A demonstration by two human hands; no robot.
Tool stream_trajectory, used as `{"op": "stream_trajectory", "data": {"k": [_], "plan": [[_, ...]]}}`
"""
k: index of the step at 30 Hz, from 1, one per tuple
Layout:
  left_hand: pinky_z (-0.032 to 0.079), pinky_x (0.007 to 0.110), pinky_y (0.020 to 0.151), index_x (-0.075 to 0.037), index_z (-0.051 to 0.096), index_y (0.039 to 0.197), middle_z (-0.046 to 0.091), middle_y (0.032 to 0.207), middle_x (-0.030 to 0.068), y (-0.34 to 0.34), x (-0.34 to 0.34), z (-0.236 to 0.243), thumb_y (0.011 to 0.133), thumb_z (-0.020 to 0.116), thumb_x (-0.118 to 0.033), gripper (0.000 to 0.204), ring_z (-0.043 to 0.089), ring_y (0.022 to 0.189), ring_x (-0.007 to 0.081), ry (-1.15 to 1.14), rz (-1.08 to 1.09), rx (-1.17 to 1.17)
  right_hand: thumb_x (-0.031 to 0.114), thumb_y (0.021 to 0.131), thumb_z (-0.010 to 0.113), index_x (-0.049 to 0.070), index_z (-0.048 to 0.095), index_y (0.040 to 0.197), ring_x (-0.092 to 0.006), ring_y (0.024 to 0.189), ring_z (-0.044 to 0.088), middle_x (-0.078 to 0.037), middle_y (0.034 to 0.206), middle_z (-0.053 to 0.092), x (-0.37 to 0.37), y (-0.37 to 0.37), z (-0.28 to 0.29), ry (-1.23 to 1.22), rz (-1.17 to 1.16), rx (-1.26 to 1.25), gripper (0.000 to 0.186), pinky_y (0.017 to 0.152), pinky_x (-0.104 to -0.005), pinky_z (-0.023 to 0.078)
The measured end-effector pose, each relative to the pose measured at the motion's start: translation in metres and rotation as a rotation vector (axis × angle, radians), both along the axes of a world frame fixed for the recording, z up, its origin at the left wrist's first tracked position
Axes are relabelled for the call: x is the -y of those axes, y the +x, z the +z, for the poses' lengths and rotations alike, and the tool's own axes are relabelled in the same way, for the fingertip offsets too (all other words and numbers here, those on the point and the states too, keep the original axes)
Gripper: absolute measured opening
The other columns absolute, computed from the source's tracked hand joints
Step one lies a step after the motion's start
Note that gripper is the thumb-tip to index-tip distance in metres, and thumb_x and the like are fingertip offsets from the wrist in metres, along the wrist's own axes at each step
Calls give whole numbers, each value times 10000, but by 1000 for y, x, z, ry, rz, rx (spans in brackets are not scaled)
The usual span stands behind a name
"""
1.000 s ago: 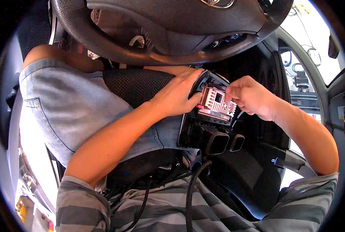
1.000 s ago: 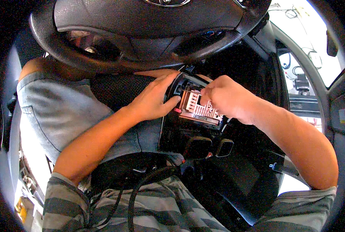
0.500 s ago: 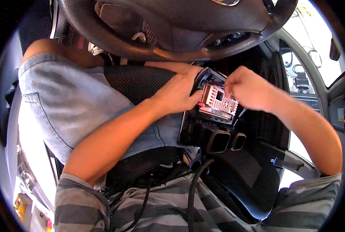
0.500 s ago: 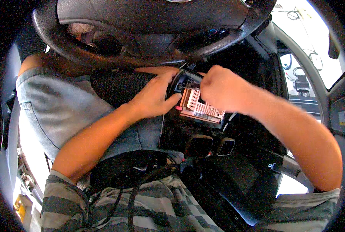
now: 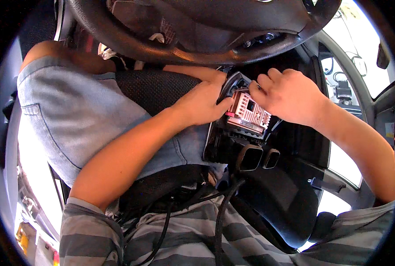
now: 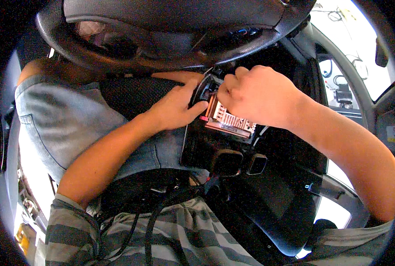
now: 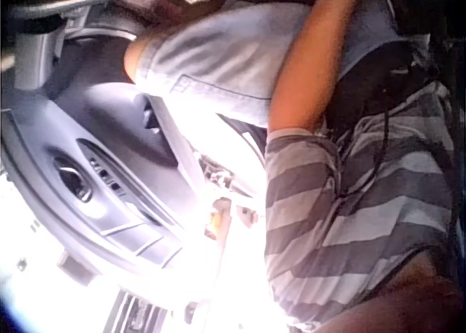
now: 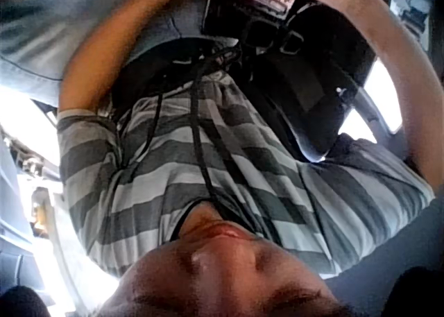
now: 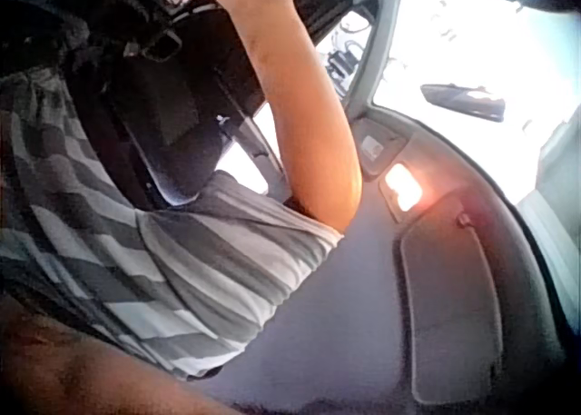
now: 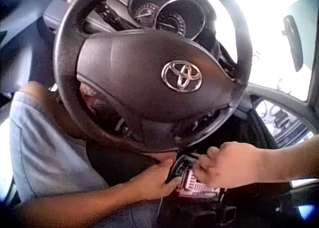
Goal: The person works on the internal wiring of a car stereo head unit and assembles the front panel housing using a screwdriver.
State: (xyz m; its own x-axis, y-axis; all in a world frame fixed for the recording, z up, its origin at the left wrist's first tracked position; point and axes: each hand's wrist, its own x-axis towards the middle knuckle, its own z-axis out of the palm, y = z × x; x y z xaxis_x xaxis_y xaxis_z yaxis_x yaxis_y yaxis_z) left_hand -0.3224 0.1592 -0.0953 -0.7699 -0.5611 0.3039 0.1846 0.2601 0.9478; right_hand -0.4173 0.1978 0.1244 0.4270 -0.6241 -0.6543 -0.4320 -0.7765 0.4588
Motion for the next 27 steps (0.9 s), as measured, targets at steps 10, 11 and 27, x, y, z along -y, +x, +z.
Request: {"op": "stream_trajectory", "data": {"k": [10, 11, 27], "plan": [[480, 544, 802, 88, 393, 1195, 610, 914, 345, -1, -5, -5, 887, 595, -260, 506, 593, 887, 509, -130, 51, 53, 168, 736, 627, -59, 652, 759, -343, 698, 670, -227, 768, 674, 6, 13, -19, -144, -723, 309, 230, 639, -405, 543], [479, 543, 803, 88, 394, 1196, 609, 913, 347, 0, -6, -5, 887, 596, -257, 505, 592, 887, 509, -140, 63, 42, 131, 749, 611, -35, 650, 763, -274, 617, 592, -164, 710, 617, 10, 13, -18, -131, -1092, 359, 171, 562, -368, 468], [460, 533, 878, 64, 412, 1178, 597, 999, 353, 2, 3, 1, 864, 607, -271, 499, 583, 950, 506, -130, -9, 61, 145, 787, 603, 26, 603, 932, -257, 777, 679, -130, 801, 646, -10, 7, -4, 20, -158, -65, 187, 617, -361, 567]]}}
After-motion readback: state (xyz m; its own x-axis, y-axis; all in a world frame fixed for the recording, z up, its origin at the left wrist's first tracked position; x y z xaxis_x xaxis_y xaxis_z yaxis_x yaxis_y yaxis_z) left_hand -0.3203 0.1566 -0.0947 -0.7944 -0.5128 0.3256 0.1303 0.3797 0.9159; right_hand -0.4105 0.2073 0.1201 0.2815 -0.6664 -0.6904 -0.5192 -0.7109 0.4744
